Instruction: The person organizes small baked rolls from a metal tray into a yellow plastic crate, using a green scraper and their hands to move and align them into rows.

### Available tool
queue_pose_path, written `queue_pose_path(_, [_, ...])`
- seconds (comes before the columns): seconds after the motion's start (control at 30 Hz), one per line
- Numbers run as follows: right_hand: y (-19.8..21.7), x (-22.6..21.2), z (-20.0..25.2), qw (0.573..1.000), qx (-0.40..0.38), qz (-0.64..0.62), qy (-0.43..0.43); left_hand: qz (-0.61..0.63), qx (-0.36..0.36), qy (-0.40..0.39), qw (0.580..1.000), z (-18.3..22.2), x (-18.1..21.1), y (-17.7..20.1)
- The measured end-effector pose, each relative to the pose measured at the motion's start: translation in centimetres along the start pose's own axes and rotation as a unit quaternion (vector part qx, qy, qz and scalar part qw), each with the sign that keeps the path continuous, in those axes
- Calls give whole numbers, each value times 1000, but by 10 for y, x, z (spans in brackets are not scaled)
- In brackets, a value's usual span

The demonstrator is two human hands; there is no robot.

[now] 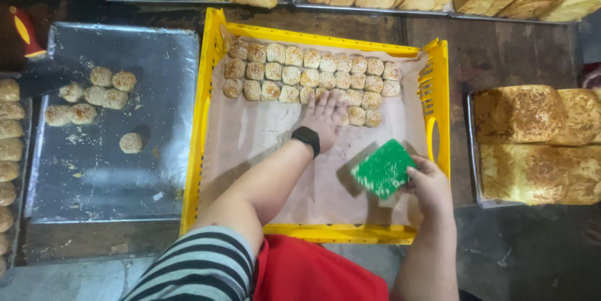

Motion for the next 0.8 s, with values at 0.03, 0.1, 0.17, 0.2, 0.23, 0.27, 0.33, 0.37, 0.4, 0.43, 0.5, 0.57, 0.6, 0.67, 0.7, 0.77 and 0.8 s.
queue_pose_path(0.03, [-2, 13, 8, 999, -20, -21, -13, 2, -3, 0, 1000, 2, -2, -3])
queue_pose_path(0.1, [-6, 16, 22, 995, 8, 87, 43, -31, -14, -9, 999, 5, -4, -5])
queue_pose_path(0.17, [-17, -3, 36, 975, 34, 192, 106, -16, 54, 2, 998, 14, -9, 5])
queue_pose_path(0.2, [-26, -19, 51, 926, 94, 344, 128, 0, 122, 12, 992, 19, -13, 14])
queue_pose_path(0.23, [-40, -34, 69, 848, 151, 487, 143, 0, 121, 11, 993, 24, -14, 10])
queue_pose_path(0.27, [-56, -39, 80, 848, 152, 487, 142, 37, 101, 40, 993, 28, -24, 1])
queue_pose_path(0.33, [-81, -42, 90, 822, 159, 544, 50, 76, 84, 68, 991, 30, -33, -14])
queue_pose_path(0.37, [-90, -46, 90, 820, 158, 547, 54, 106, 124, 63, 985, 30, -37, -12])
queue_pose_path(0.4, [-109, -57, 93, 803, 163, 547, 170, 134, 164, 58, 976, 32, -42, -9])
queue_pose_path(0.43, [-128, -62, 96, 776, 161, 538, 285, 173, 162, 53, 970, 33, -44, -8])
queue_pose_path(0.5, [-127, -39, 78, 796, 124, 564, 182, 251, 184, 18, 950, 43, -42, 7])
queue_pose_path(0.57, [-117, -19, 68, 797, 102, 582, 123, 336, 163, -58, 926, 65, -38, 29])
queue_pose_path(0.6, [-116, -18, 71, 790, 108, 577, 177, 353, 167, -65, 918, 82, -39, 42])
queue_pose_path(0.67, [-103, -17, 77, 802, 130, 538, 227, 278, 158, -12, 947, 116, -51, 74])
queue_pose_path(0.7, [-102, -9, 73, 790, 131, 572, 176, 189, 135, 44, 972, 133, -60, 85])
queue_pose_path(0.77, [-95, -5, 58, 782, 128, 607, 66, 178, 279, -32, 943, 187, -95, 119])
queue_pose_path(0.8, [-93, -7, 53, 786, 122, 606, 6, 162, 409, -119, 890, 223, -113, 137])
Point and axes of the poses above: each hand's wrist, its own z-axis away from the middle knuckle, its own y-axis out of the back of the hand, x = y × z, the point moved 7 cm from there along -z, towards the middle knuckle, and after that the axes turned 13 degrees about -x, right-handed, at the moved point
